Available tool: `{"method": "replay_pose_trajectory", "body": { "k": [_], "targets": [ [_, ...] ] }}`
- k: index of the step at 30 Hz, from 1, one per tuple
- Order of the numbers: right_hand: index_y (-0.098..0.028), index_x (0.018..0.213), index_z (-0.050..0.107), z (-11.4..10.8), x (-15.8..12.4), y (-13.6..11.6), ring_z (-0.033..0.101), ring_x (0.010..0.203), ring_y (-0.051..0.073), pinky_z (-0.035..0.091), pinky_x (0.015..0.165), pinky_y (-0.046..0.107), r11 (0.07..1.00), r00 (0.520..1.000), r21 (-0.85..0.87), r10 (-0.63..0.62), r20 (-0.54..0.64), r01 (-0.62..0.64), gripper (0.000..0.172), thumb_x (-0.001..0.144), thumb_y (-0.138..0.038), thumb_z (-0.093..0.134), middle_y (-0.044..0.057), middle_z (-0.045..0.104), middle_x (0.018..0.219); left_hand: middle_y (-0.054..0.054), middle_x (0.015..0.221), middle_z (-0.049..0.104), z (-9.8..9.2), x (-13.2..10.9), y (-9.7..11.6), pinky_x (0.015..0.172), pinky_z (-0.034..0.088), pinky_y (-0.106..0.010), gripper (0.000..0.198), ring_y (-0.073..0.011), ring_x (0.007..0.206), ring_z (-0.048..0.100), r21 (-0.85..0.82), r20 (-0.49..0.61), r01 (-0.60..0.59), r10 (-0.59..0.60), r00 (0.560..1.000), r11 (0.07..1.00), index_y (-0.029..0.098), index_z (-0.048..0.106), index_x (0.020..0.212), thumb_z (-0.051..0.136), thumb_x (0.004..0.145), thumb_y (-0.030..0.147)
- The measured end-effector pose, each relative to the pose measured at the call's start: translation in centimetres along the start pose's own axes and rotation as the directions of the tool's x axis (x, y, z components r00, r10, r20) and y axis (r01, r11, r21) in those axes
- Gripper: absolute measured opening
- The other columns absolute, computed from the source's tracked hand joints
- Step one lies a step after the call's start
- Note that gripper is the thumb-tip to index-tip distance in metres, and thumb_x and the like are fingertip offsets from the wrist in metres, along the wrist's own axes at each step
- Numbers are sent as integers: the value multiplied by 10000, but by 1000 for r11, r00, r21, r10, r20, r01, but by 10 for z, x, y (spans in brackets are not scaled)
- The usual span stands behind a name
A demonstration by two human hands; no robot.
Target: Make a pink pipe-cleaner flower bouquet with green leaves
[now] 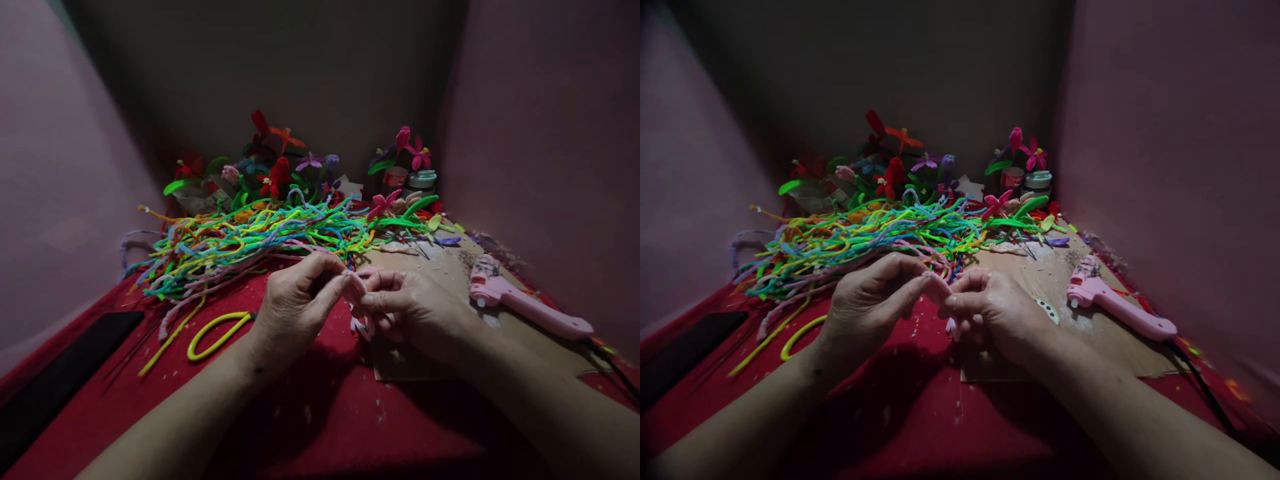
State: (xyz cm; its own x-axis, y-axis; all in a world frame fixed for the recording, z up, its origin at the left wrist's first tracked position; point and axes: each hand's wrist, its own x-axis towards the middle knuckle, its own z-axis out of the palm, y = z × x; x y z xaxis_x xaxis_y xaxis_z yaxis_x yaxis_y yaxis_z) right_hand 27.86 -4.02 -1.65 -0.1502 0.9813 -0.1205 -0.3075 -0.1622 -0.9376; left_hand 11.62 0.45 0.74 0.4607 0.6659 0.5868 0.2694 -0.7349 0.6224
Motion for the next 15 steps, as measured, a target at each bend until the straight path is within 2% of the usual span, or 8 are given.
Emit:
{"method": "replay_pose_trajectory", "body": {
  "k": [4, 7, 15],
  "targets": [
    [-156, 611, 531, 1, 1, 1, 413, 361, 46, 223, 332, 173, 999, 1000, -28, -20, -18, 20, 146, 650, -143, 671, -25, 570, 547, 22, 631, 625, 1, -2, -1, 462, 400, -156, 74, -46, 466, 509, 33, -7, -32, 32, 999, 999, 156, 598, 792, 556, 827, 207],
    [-162, 619, 531, 1, 2, 2, 450, 395, 64, 230, 348, 183, 999, 1000, -23, -24, -18, 23, 147, 637, -134, 675, -23, 567, 562, 17, 643, 631, 2, -3, -1, 479, 410, -161, 72, -54, 487, 530, 58, -13, -50, 51, 999, 997, 155, 598, 803, 556, 827, 208],
    [-135, 503, 506, 6, -2, -3, 486, 433, 61, 275, 393, 207, 995, 997, -94, -37, -70, 30, 183, 610, -88, 648, -21, 528, 621, 18, 660, 656, 2, -4, 0, 482, 408, -144, 70, -52, 503, 552, 70, 23, -20, 18, 1000, 997, 157, 583, 793, 542, 834, 197]
  ]
}}
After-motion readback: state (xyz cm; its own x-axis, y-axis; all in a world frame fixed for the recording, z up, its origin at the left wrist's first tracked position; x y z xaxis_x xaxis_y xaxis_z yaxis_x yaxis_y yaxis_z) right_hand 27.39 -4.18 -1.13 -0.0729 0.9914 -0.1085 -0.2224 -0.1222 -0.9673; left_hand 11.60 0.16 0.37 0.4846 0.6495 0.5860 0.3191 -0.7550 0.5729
